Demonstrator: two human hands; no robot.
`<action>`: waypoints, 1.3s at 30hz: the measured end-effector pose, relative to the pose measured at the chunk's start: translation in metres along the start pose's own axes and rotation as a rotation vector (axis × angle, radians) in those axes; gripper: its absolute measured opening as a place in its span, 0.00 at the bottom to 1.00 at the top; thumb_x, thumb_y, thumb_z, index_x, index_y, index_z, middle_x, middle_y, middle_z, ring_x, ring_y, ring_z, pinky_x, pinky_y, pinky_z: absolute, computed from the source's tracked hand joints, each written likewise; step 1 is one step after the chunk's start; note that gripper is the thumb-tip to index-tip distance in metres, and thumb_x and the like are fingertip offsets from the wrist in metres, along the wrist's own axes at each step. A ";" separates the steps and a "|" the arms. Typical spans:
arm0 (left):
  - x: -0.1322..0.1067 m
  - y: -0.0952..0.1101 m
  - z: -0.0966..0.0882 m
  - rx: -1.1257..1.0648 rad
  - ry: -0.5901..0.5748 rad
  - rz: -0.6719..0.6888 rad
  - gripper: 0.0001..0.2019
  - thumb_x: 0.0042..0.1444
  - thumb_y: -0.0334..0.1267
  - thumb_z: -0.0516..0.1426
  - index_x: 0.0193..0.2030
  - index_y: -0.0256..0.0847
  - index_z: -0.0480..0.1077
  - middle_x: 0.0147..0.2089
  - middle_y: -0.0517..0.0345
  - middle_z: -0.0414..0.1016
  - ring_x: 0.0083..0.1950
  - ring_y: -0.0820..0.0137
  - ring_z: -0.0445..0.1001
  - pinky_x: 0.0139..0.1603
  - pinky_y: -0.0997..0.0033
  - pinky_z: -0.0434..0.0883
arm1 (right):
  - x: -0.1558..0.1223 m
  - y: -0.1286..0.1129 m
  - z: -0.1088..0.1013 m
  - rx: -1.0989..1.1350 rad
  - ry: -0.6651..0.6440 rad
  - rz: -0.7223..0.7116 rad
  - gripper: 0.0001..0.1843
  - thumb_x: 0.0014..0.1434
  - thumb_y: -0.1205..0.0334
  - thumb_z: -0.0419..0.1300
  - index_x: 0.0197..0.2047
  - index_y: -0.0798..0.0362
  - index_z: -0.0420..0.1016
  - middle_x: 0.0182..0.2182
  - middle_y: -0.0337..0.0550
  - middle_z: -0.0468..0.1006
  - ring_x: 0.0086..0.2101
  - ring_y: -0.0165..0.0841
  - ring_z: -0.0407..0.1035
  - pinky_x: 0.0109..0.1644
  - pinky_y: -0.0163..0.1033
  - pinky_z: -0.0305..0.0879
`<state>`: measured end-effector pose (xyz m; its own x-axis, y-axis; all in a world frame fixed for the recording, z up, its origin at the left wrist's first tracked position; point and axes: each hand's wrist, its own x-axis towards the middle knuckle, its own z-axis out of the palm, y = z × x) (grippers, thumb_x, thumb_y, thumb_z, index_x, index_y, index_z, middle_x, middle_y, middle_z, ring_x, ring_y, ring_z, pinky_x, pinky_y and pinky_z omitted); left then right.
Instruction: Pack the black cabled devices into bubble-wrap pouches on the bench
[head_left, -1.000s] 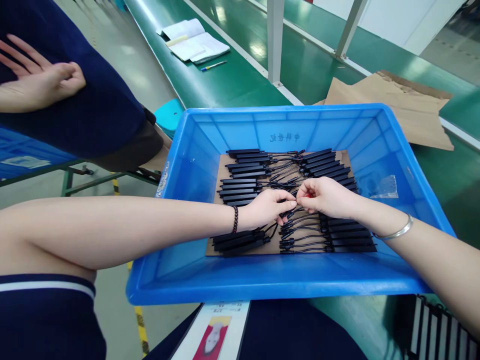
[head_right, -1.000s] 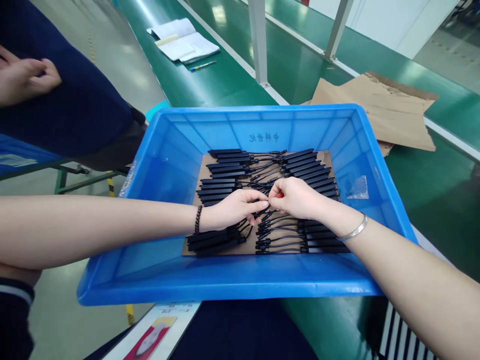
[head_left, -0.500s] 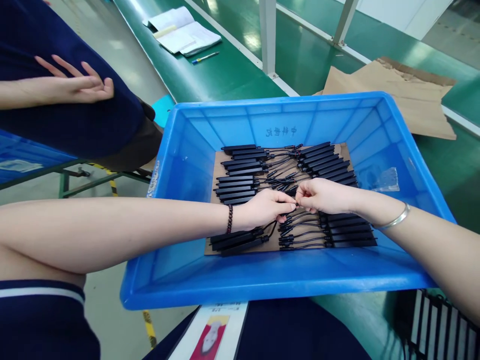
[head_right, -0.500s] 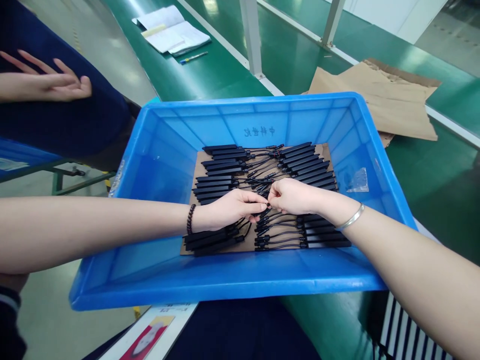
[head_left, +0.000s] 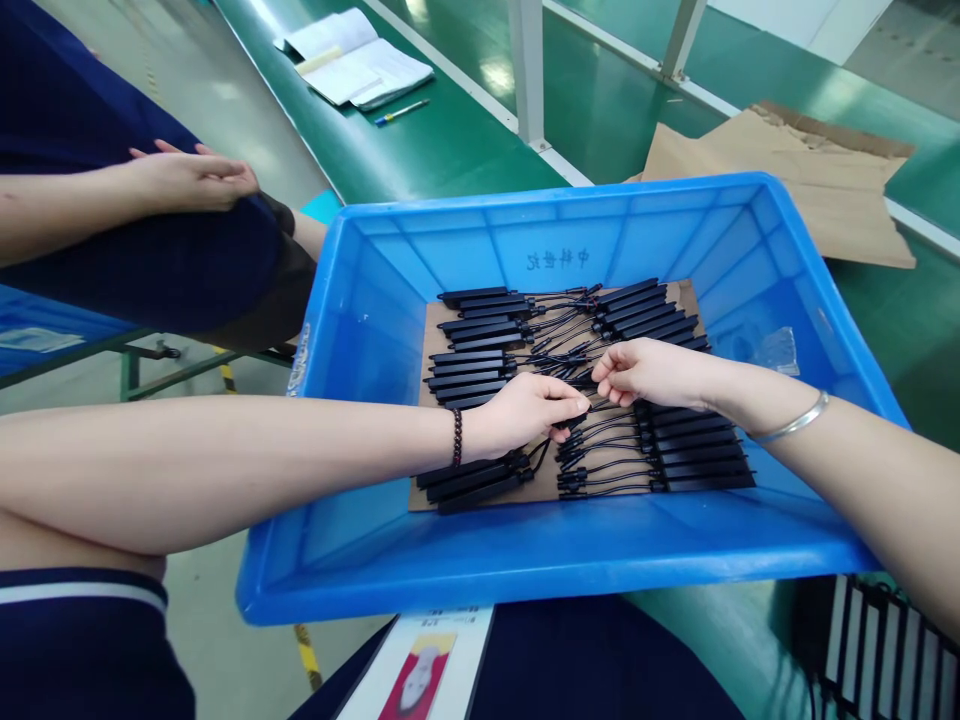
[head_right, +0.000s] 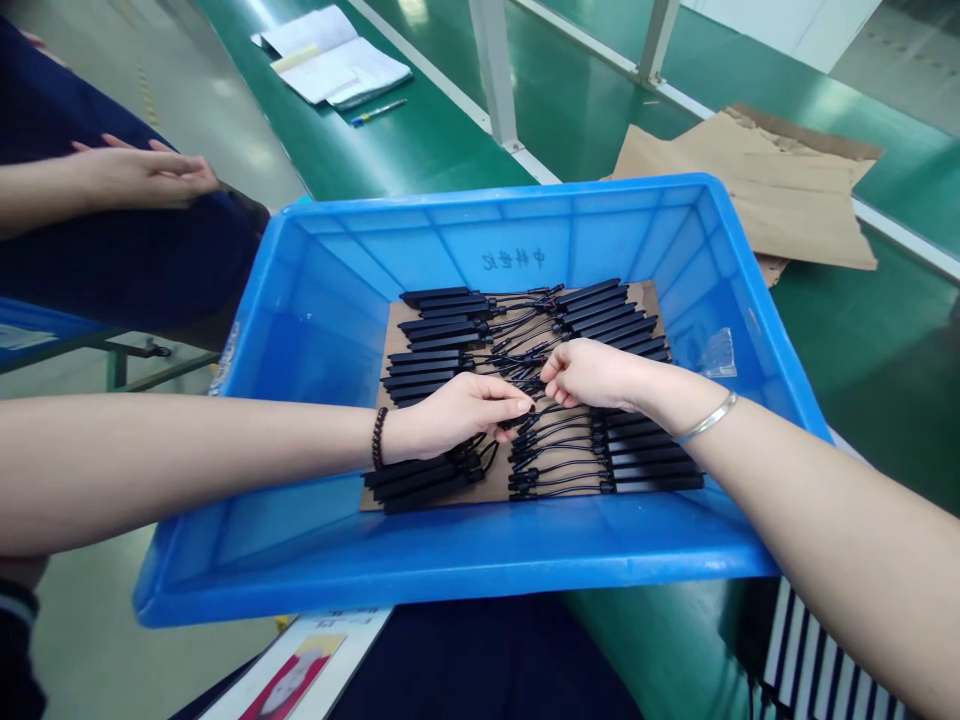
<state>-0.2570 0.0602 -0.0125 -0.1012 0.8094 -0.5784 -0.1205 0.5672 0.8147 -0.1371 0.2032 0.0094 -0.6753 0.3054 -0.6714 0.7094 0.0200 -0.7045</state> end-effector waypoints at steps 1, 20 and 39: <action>0.000 0.000 0.000 -0.011 0.006 -0.015 0.06 0.56 0.34 0.58 0.34 0.31 0.73 0.27 0.57 0.70 0.25 0.78 0.70 0.25 0.80 0.68 | -0.001 -0.001 0.000 -0.017 0.003 -0.014 0.11 0.54 0.80 0.52 0.30 0.56 0.67 0.26 0.40 0.74 0.23 0.24 0.64 0.29 0.30 0.64; 0.005 -0.004 0.001 -0.088 0.013 -0.041 0.08 0.56 0.23 0.57 0.41 0.35 0.65 0.28 0.60 0.70 0.26 0.77 0.73 0.27 0.80 0.72 | 0.004 0.008 -0.002 -0.039 -0.140 -0.108 0.07 0.53 0.75 0.54 0.33 0.57 0.72 0.24 0.36 0.70 0.24 0.24 0.61 0.30 0.30 0.60; 0.006 -0.008 0.001 0.017 0.051 -0.026 0.04 0.58 0.27 0.56 0.37 0.36 0.63 0.26 0.59 0.71 0.25 0.78 0.71 0.27 0.79 0.69 | 0.003 0.005 0.016 -0.024 -0.084 -0.109 0.05 0.55 0.74 0.58 0.31 0.56 0.67 0.24 0.39 0.77 0.22 0.23 0.67 0.26 0.28 0.65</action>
<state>-0.2560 0.0606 -0.0229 -0.1483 0.7860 -0.6002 -0.1067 0.5907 0.7998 -0.1391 0.1888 0.0005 -0.7621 0.2197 -0.6091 0.6352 0.0716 -0.7690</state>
